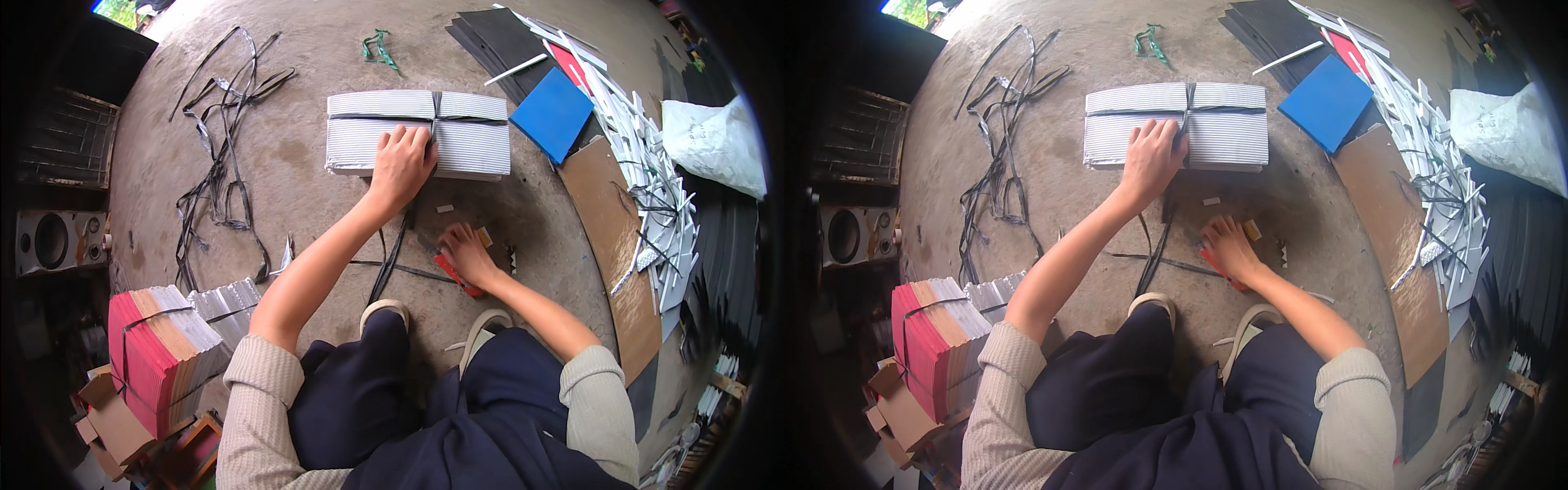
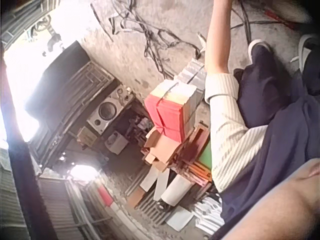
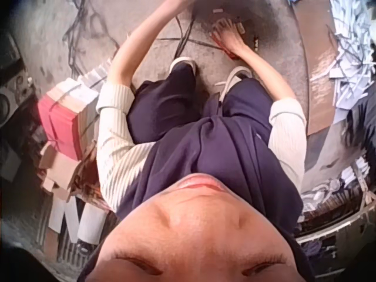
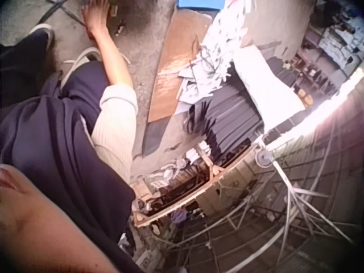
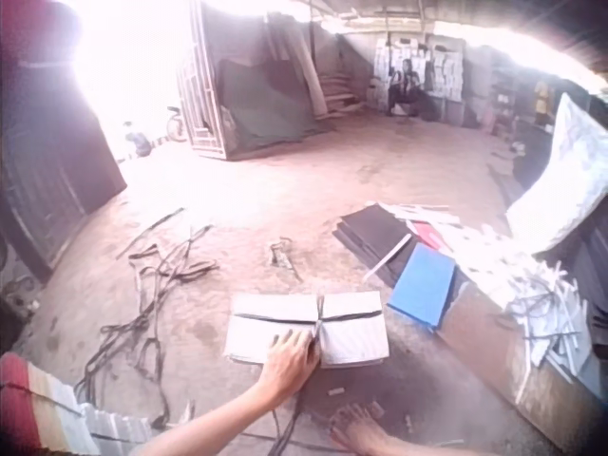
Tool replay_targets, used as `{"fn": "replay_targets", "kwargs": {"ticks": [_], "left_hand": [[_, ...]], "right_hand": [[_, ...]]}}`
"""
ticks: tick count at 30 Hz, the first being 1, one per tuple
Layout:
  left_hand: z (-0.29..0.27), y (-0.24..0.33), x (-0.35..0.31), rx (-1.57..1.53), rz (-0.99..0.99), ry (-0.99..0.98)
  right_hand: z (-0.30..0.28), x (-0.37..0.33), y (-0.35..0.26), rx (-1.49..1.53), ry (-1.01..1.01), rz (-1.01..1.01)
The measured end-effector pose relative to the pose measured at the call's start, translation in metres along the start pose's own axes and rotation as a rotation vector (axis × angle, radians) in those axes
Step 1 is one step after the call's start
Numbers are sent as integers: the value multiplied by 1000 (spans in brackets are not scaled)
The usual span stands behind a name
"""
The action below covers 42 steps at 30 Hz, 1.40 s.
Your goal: The person gathers stacks of notebooks, aligns them, and wraps them with black straps. They tie the straps into knots and trim excess strap length with a utility knife. The person repeats this process for multiple stacks of notebooks.
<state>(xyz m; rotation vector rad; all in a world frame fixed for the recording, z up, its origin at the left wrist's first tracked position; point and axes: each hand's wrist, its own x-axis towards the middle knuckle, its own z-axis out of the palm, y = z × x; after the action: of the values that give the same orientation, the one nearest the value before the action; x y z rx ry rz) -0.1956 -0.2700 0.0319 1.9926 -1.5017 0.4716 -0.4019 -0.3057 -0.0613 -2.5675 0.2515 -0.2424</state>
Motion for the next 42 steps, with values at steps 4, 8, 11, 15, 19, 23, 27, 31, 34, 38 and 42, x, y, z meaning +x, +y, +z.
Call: {"fn": "replay_targets", "kwargs": {"ticks": [4,8,11,15,19,23,27,31,34,38,42], "left_hand": [[-4,0,-12,-17,58,-66],[-6,-3,-11,-14,48,-47],[-4,-6,-3,-61,5,-12],[-6,-4,10,-221,-151,-39],[-19,-4,16,-227,-412,-187],[-22,1,15,-274,-463,-181],[-14,-5,15,-318,-439,-28],[-13,-13,12,-405,-432,31],[-11,-12,8,-475,-487,26],[-10,-18,8,-462,-397,-8],[-8,-17,5,-521,-351,5]], "right_hand": [[20,-30,4,25,-98,148],[29,-31,0,24,-82,190],[31,-27,-3,45,-52,190],[3,-26,4,194,128,221],[-83,14,-27,629,245,422],[-129,74,-35,773,136,554],[-120,103,-44,184,111,378],[-101,119,-57,-16,186,373],[-94,125,-59,-22,185,394],[-86,135,-61,-20,146,436],[-85,142,-58,0,90,471]]}}
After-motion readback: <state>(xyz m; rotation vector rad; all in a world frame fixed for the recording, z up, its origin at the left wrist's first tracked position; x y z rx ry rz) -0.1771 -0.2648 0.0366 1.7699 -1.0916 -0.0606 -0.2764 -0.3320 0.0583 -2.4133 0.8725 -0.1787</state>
